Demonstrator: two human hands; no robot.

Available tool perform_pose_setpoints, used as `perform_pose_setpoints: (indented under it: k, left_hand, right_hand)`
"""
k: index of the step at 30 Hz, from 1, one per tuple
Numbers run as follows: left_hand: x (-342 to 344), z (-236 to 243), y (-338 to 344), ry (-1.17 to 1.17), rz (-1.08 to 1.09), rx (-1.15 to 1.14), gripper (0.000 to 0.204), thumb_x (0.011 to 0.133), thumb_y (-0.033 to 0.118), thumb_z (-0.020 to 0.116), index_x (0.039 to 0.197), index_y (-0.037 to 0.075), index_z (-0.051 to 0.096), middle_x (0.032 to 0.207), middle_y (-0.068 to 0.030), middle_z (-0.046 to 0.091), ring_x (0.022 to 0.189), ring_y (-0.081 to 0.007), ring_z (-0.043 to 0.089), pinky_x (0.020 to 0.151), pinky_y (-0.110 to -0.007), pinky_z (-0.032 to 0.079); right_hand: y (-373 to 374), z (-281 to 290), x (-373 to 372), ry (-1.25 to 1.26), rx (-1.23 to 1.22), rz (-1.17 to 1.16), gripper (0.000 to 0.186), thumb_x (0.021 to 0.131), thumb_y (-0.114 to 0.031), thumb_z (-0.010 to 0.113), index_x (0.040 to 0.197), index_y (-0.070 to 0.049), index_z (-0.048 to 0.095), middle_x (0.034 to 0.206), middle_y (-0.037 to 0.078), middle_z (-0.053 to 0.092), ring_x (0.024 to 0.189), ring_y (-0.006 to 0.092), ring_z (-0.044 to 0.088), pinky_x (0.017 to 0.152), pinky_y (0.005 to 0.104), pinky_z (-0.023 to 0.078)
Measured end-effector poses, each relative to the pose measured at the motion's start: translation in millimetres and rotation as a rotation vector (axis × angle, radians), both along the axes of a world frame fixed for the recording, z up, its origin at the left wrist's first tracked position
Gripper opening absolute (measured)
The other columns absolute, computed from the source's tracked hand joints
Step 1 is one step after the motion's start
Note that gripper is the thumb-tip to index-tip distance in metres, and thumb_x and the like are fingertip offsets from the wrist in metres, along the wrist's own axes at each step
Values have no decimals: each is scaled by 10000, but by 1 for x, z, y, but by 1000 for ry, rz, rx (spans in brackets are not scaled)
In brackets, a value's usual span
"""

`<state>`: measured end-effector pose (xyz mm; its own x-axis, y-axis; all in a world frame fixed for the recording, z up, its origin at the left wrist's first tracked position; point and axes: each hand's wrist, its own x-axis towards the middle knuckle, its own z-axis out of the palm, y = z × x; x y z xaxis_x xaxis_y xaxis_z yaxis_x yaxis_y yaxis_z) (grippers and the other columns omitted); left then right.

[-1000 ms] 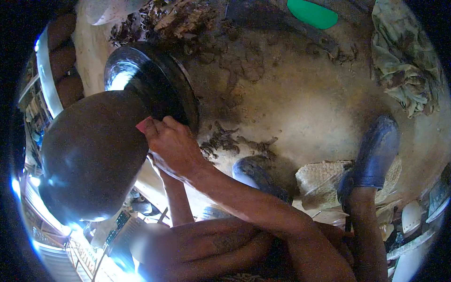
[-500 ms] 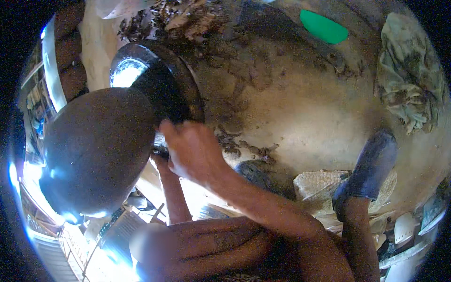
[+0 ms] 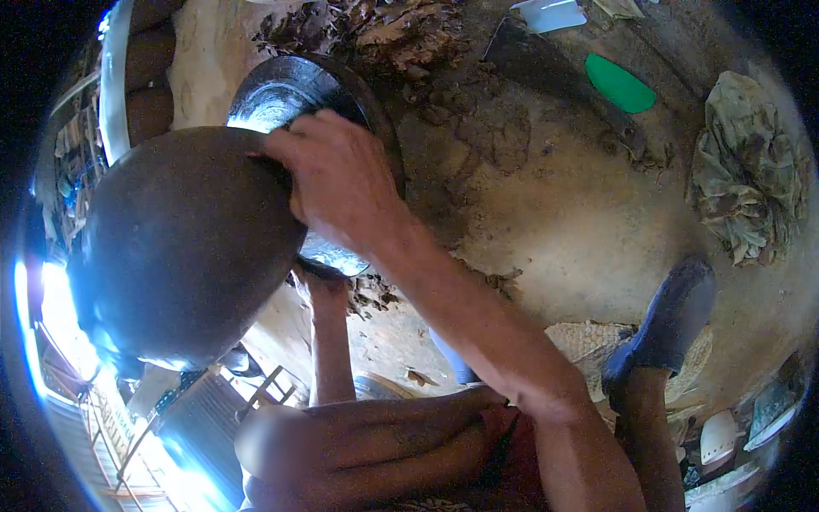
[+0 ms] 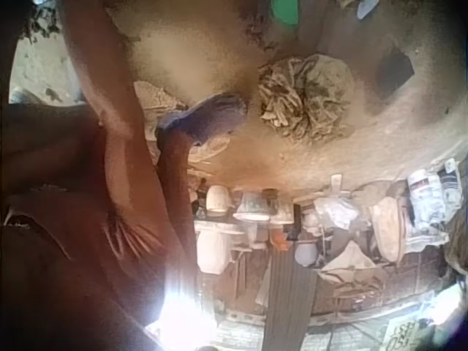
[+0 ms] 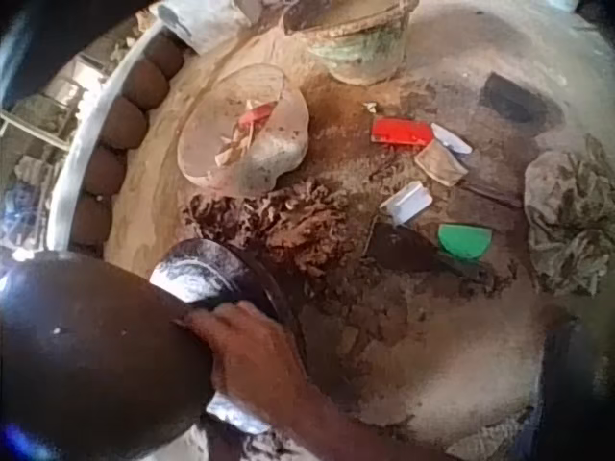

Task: The person uses a wooden tool and a scraper to finish the rim and base of a large clay jar on a manual pottery wheel.

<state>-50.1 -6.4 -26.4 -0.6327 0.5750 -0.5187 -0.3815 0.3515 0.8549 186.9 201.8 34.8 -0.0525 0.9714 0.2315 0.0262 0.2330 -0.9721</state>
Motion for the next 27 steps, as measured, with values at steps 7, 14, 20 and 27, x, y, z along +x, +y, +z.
perform_pose_setpoints:
  k: [7,14,20,27]
  left_hand:
    - [74,10,15,-85,96,80,604,1044,551,529,1499,158,477,1507,-65,532,1353,-261,532,1125,-473,457]
    - [74,35,9,-101,183,11,604,1051,558,511,1524,187,447,1543,-49,496,1388,-261,498,1147,-492,430]
    - [81,29,9,-156,160,7,628,1048,602,472,1552,233,408,1562,-23,478,1428,-252,450,1174,-521,377]
    - [21,-20,-58,1,-115,-72,587,1070,515,500,1497,115,458,1411,-64,609,1299,-248,573,1109,-414,464]
  right_hand:
    - [-83,28,6,81,-65,-113,453,721,123,679,1114,-89,757,973,87,720,834,278,661,722,376,548]
    - [2,13,-4,65,80,-167,355,788,104,662,1057,-94,782,972,108,741,876,301,685,778,397,553]
    - [15,14,-3,52,103,-25,336,813,78,649,1072,-90,782,1011,111,746,928,309,680,839,406,539]
    - [-118,39,2,53,-12,-58,397,731,35,730,1104,-95,772,1056,76,747,917,269,684,771,384,575]
